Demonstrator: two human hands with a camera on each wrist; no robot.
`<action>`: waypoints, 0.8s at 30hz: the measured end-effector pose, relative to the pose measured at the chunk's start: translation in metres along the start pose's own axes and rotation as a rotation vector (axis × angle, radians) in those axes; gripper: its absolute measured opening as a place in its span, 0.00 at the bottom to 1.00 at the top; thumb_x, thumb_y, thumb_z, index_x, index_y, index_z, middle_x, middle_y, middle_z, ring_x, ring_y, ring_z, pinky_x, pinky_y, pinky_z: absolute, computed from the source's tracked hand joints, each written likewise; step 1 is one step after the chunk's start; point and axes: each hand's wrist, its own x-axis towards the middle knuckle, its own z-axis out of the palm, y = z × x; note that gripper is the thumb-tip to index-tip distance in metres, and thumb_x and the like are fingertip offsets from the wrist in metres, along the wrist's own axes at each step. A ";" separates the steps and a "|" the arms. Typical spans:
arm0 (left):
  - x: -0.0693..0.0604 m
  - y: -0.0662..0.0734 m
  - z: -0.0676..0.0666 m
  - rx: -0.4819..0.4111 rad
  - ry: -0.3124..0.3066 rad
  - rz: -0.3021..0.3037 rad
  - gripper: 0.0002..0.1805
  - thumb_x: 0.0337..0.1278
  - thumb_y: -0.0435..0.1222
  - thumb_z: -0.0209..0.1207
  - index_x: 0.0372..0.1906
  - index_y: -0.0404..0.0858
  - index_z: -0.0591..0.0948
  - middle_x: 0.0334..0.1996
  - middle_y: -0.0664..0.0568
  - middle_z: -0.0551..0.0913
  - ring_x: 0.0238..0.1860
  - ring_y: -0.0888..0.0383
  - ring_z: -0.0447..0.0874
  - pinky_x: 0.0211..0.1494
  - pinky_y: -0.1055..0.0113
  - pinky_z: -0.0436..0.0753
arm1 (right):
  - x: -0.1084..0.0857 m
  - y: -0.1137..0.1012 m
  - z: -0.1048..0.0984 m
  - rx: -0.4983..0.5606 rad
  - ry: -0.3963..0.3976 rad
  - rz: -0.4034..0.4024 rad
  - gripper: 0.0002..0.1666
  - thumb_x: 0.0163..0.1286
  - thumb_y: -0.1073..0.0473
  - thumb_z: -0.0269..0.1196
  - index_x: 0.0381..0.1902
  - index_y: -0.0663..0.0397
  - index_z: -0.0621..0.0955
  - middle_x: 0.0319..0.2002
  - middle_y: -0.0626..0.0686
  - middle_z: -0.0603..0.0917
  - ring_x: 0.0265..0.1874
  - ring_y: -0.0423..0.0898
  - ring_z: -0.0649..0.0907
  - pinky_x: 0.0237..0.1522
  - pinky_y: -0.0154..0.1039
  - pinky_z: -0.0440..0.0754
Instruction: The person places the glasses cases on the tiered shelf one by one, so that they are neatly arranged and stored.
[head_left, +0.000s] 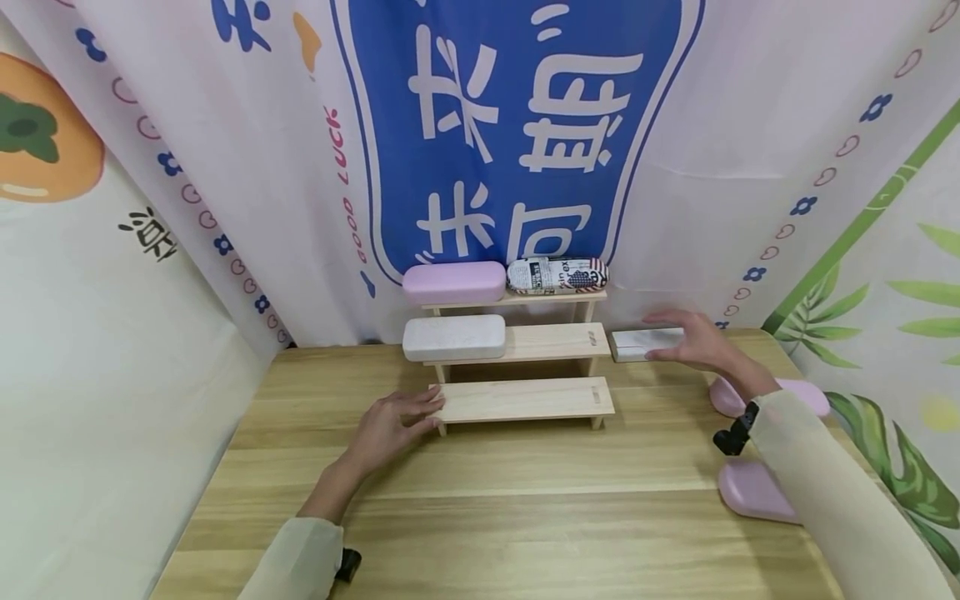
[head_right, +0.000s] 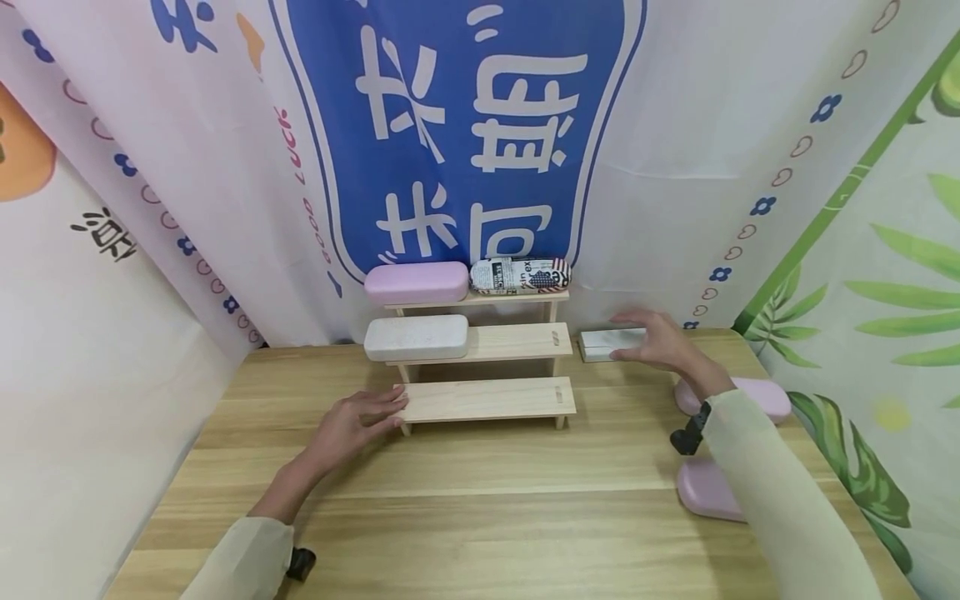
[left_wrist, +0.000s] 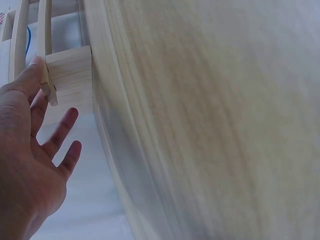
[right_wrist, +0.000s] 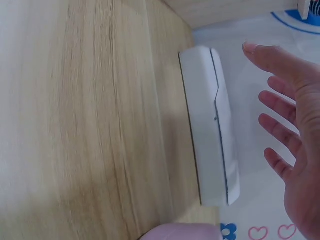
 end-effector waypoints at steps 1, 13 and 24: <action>0.000 0.000 0.000 -0.002 0.001 0.001 0.19 0.63 0.42 0.74 0.58 0.46 0.89 0.66 0.55 0.82 0.60 0.43 0.86 0.61 0.42 0.85 | 0.000 0.002 0.000 0.000 -0.004 0.007 0.40 0.56 0.52 0.83 0.63 0.63 0.83 0.62 0.67 0.84 0.64 0.69 0.79 0.67 0.71 0.71; 0.000 -0.001 0.000 0.000 0.003 -0.001 0.18 0.63 0.42 0.73 0.57 0.47 0.90 0.66 0.55 0.83 0.60 0.43 0.87 0.61 0.43 0.86 | 0.002 0.022 0.005 0.017 -0.061 0.083 0.42 0.57 0.52 0.82 0.64 0.66 0.81 0.67 0.70 0.79 0.68 0.71 0.74 0.70 0.74 0.66; 0.000 0.001 -0.001 -0.009 -0.003 -0.002 0.19 0.64 0.42 0.73 0.58 0.46 0.89 0.66 0.55 0.82 0.61 0.42 0.86 0.64 0.42 0.84 | 0.002 0.024 0.010 0.025 -0.111 0.115 0.41 0.60 0.54 0.81 0.65 0.69 0.79 0.68 0.73 0.76 0.68 0.73 0.72 0.70 0.75 0.65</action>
